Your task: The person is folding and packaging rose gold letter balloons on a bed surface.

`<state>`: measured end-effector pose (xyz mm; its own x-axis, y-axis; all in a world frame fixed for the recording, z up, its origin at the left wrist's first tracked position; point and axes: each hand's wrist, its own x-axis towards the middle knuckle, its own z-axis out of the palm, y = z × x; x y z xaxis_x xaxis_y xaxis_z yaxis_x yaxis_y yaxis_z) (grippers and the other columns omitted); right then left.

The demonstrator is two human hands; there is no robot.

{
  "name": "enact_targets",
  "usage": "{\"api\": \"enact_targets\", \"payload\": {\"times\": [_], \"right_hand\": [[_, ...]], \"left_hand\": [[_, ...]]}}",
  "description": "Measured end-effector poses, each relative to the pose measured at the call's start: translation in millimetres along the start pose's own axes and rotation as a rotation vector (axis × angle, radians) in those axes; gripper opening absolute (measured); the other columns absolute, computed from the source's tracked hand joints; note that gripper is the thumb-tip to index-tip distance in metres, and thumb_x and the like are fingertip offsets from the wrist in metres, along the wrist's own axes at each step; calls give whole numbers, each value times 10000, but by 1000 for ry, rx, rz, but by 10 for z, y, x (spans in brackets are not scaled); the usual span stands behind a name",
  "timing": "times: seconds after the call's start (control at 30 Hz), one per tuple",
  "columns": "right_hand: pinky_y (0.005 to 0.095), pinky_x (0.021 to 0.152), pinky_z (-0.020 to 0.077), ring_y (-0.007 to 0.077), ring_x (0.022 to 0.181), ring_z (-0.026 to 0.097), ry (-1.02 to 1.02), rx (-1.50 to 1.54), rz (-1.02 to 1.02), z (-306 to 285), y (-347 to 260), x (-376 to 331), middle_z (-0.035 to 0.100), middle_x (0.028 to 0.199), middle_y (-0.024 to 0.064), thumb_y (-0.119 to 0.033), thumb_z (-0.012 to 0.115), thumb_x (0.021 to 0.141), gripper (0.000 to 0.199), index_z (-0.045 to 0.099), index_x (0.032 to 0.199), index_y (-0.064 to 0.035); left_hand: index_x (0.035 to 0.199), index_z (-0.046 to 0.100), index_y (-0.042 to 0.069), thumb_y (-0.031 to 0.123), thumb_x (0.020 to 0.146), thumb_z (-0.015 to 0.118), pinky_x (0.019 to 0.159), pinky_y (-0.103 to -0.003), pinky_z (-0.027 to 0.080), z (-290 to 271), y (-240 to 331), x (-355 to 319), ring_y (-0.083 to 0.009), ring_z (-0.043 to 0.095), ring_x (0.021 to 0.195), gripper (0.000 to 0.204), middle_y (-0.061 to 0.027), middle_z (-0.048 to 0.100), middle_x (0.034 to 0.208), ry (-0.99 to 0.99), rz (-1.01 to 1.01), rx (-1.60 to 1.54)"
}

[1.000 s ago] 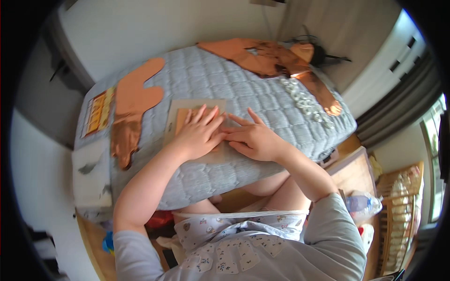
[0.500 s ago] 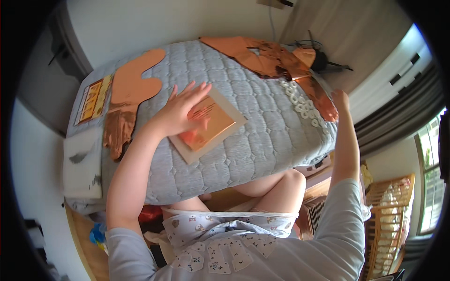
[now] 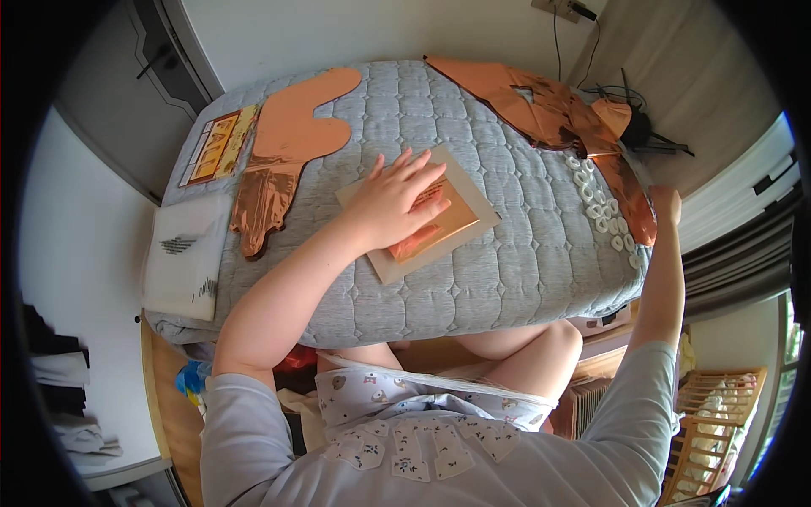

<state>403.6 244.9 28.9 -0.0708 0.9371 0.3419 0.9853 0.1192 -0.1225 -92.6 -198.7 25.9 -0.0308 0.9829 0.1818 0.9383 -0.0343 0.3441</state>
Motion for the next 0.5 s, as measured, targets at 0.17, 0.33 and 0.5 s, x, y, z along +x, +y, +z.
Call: {"api": "enact_targets", "payload": {"times": [0.17, 0.33, 0.5], "right_hand": [[484, 927, 539, 398, 1097, 674, 105, 4, 30, -196, 143, 26, 731, 1115, 189, -501, 577, 959, 450, 770, 1118, -127], [432, 858, 538, 344, 989, 714, 115, 465, -177, -468, -898, -908, 751, 1060, 172, -382, 574, 989, 382, 755, 1108, -67], [371, 770, 506, 241, 841, 648, -607, 587, -688, -1191, -1745, -2589, 699, 951, 106, -104, 616, 963, 127, 691, 976, -3]], "left_hand": [[1603, 353, 202, 743, 959, 452, 1236, -643, 135, 224, 101, -37, -395, 186, 1565, 847, -175, 279, 1671, -3, 27, 189], [1618, 317, 224, 760, 944, 459, 1227, -665, 139, 248, -3, -50, -410, 168, 1565, 873, -167, 258, 1679, -56, 52, 209], [1636, 265, 270, 696, 951, 521, 1252, -609, 154, 182, 40, -44, -376, 160, 1574, 847, -141, 214, 1700, -117, 65, 268]]}}
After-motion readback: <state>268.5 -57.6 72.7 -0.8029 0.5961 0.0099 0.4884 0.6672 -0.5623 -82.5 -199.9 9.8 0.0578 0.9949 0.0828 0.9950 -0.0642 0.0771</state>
